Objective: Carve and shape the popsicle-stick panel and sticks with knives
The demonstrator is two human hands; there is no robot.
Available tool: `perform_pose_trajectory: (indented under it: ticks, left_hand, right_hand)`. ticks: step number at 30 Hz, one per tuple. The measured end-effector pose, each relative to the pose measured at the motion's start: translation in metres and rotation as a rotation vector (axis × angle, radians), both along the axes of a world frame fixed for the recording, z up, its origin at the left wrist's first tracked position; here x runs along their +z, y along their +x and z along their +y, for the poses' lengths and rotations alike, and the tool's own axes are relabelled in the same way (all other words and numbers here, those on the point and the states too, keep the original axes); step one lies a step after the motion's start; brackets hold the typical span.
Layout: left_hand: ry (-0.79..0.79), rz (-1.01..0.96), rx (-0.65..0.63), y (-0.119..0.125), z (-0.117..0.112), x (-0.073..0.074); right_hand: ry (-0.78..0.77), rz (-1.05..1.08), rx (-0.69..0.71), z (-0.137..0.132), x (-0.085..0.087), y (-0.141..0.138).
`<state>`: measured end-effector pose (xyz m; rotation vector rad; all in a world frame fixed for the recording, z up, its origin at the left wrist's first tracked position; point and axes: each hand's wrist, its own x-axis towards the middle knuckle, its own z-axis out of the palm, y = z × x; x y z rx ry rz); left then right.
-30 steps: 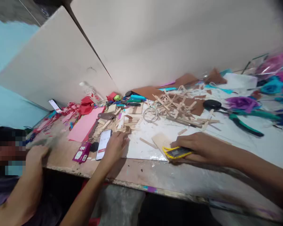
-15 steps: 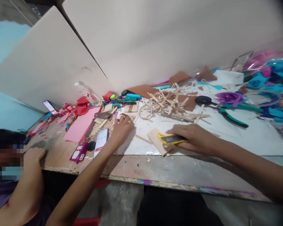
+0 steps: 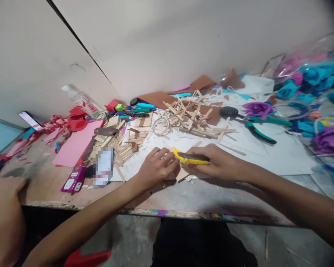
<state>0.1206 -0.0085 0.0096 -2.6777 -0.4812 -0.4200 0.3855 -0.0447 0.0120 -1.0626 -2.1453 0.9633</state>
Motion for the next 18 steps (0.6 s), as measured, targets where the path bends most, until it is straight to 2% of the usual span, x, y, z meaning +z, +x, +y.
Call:
perform_pose_trajectory:
  ticks: [2, 4, 5, 6, 8, 10, 13, 16, 18]
  left_hand:
    - [-0.050, -0.001, 0.030, 0.001, -0.009, 0.001]
    - [-0.119, -0.013, 0.110, -0.002, -0.020, 0.005]
    - [-0.209, -0.003, 0.175, -0.004, -0.026, 0.007]
    - [-0.293, 0.042, 0.225, -0.007, -0.031, 0.009]
    - [-0.382, 0.094, 0.245, -0.010, -0.039, 0.009]
    - [-0.428, 0.102, 0.209, -0.011, -0.040, 0.006]
    - [-0.488, 0.080, 0.071, -0.010, -0.029, 0.003]
    - [-0.531, 0.035, -0.056, -0.007, -0.015, 0.002]
    - [-0.526, -0.030, -0.097, -0.007, -0.007, 0.000]
  right_hand:
    - [0.048, 0.024, -0.099, 0.002, 0.002, 0.004]
    - [0.138, -0.023, -0.267, 0.006, 0.002, 0.010]
    - [0.171, -0.064, -0.334, 0.008, 0.001, 0.012]
    - [0.193, -0.108, -0.380, 0.010, -0.001, 0.014]
    - [0.208, -0.194, -0.402, 0.013, -0.007, 0.017]
    - [0.215, -0.260, -0.367, 0.014, -0.015, 0.016]
    - [0.259, -0.346, -0.326, 0.014, -0.024, 0.014]
    - [0.278, -0.394, -0.347, 0.015, -0.025, 0.013]
    - [0.274, -0.383, -0.367, 0.017, -0.023, 0.013]
